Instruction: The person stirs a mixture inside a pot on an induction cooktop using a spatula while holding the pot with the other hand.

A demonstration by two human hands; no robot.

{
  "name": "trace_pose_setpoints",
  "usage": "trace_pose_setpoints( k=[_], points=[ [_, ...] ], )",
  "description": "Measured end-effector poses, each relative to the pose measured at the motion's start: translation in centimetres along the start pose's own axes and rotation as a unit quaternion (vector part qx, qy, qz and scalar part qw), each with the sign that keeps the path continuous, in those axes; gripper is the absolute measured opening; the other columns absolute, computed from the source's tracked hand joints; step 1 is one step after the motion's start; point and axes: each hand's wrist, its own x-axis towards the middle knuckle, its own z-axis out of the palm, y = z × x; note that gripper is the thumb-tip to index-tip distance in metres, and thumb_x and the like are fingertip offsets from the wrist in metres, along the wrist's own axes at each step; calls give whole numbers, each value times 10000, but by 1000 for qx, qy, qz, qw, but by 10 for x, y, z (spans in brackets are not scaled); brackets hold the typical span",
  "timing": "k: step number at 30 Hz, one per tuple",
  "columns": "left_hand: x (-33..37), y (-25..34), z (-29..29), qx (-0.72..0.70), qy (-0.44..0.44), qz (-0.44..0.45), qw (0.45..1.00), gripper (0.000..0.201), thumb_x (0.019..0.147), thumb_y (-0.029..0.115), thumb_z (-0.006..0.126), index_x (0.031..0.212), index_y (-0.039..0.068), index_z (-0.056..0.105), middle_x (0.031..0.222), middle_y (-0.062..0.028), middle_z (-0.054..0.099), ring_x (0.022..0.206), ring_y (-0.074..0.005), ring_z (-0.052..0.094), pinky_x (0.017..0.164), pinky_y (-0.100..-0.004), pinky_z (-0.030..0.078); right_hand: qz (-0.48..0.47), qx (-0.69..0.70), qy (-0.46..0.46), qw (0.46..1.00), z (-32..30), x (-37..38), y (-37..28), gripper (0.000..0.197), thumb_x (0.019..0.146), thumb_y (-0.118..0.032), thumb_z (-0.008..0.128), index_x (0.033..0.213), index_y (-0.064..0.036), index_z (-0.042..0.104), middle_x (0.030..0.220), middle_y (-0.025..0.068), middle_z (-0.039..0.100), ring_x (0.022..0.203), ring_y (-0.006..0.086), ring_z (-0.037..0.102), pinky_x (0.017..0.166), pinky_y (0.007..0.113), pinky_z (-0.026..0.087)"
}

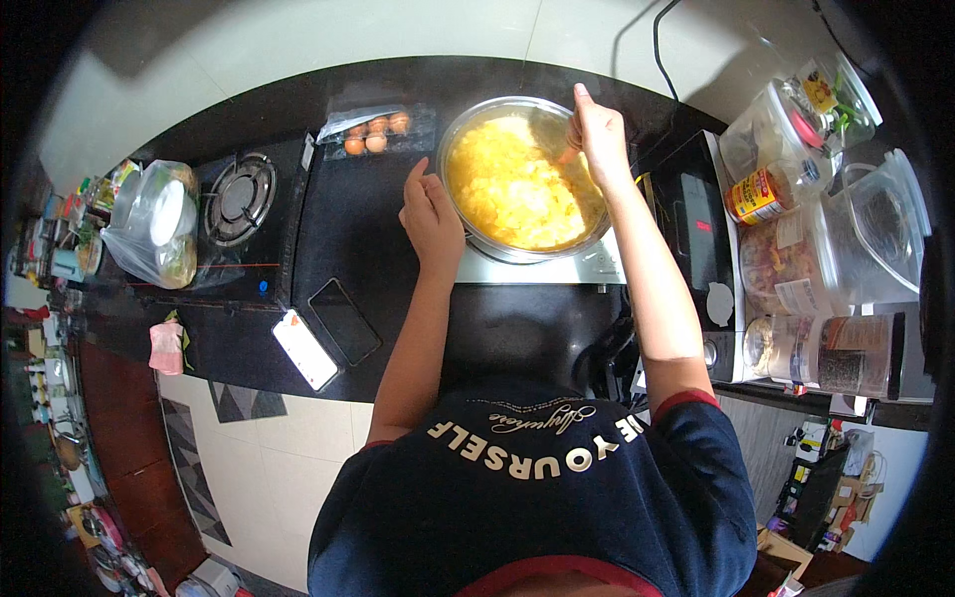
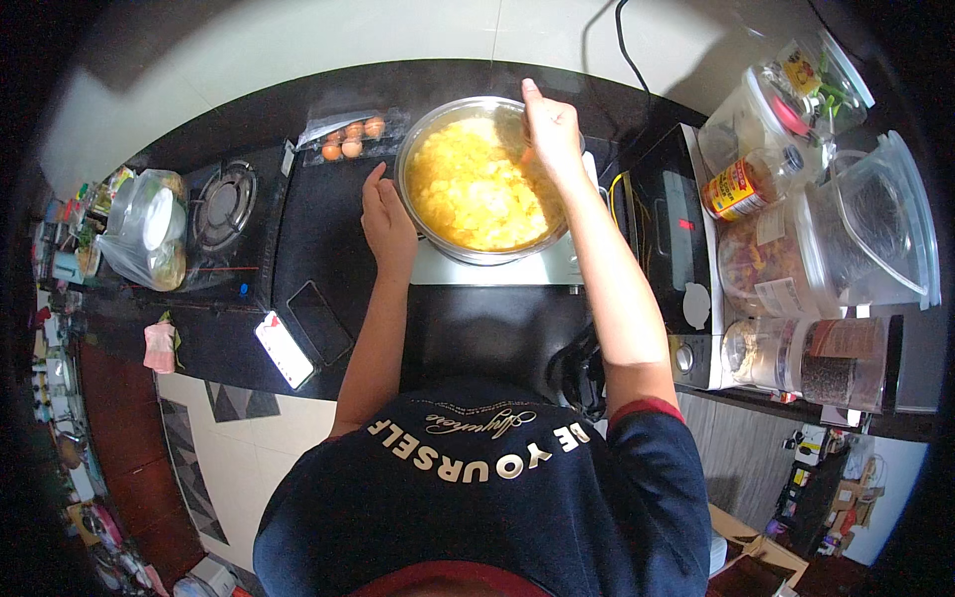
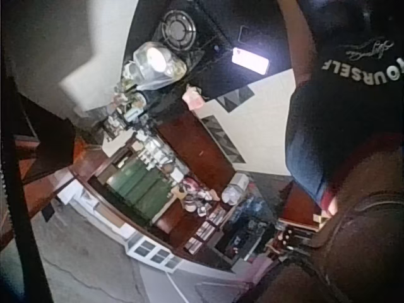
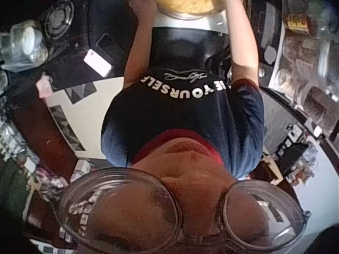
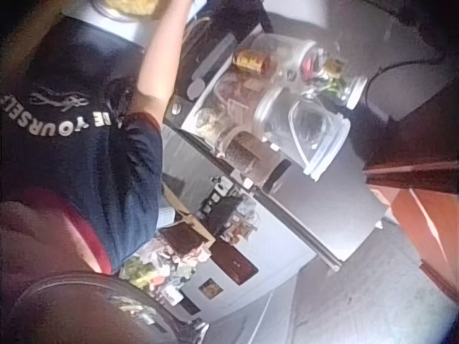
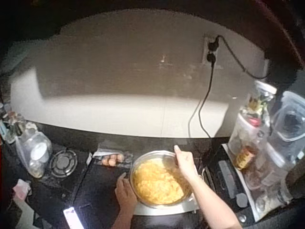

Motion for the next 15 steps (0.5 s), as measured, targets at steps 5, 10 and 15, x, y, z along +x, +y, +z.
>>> trace_pose_setpoints(
  k=[5, 10, 15],
  points=[
    [0, -7, -1, -2, 6, -4, 1000, 330, 969, 208, 395, 1202, 0, 500, 906, -101, 611, 802, -248, 600, 786, -390, 419, 173, 69, 17, 982, -9, -17, -34, 515, 945, -378, 506, 527, -146, 317, 481, -42, 285, 417, 71, 250, 411, 244, 227],
    [2, -3, -1, -15, -6, -19, 1000, 348, 987, 266, 382, 1209, 39, 523, 945, -160, 641, 859, -265, 625, 764, -358, 468, 258, 202, 8, 945, -29, -28, -30, 494, 937, -359, 520, 534, -152, 325, 458, -31, 311, 377, 88, 302, 377, 249, 281],
    [0, -6, -2, 6, 11, -11, 1000, 347, 988, 268, 380, 1209, 42, 523, 923, -154, 643, 842, -264, 627, 758, -355, 471, 323, 269, -17, 907, -22, -43, -33, 501, 957, -410, 450, 549, -162, 298, 457, -48, 237, 387, 88, 217, 404, 244, 269]
  ],
)
